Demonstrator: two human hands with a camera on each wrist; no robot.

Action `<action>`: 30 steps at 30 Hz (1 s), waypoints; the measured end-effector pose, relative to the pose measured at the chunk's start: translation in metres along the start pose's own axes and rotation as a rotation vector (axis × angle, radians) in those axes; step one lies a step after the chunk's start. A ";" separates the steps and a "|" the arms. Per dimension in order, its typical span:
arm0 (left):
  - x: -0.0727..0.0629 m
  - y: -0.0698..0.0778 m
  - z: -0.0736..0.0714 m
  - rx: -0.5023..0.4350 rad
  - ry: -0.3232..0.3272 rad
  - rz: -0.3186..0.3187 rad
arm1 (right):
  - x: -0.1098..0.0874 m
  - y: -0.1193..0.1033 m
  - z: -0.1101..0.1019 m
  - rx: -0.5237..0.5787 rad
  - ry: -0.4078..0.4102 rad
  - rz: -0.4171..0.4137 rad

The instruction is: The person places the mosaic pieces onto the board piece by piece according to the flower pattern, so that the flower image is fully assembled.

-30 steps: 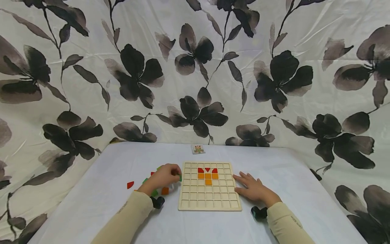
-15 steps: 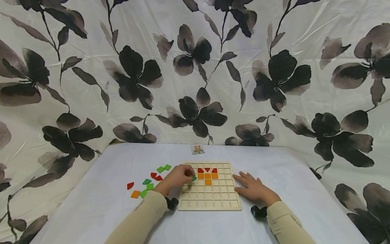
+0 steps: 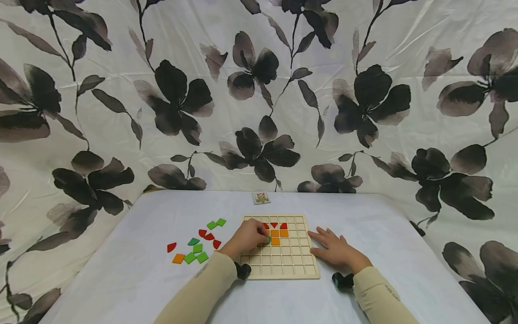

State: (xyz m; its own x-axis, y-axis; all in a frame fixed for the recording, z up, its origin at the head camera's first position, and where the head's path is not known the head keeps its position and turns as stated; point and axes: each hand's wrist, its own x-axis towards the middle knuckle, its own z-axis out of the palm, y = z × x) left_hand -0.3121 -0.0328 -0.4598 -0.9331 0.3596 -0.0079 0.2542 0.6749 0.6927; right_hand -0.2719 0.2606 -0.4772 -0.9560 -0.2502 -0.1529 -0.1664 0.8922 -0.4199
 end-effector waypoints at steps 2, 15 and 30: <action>0.000 0.001 -0.001 0.030 -0.014 0.004 | 0.000 0.000 -0.001 0.001 0.002 0.001; 0.014 0.019 -0.010 0.382 -0.202 0.222 | 0.001 0.000 -0.003 0.007 0.004 -0.002; 0.007 0.009 -0.010 0.383 -0.168 0.188 | 0.001 0.000 -0.003 0.004 -0.004 0.002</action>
State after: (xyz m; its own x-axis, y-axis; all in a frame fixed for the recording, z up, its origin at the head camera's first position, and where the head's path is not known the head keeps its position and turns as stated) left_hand -0.3188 -0.0303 -0.4465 -0.8157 0.5766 -0.0460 0.5203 0.7661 0.3773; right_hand -0.2733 0.2615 -0.4749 -0.9553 -0.2503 -0.1574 -0.1637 0.8911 -0.4233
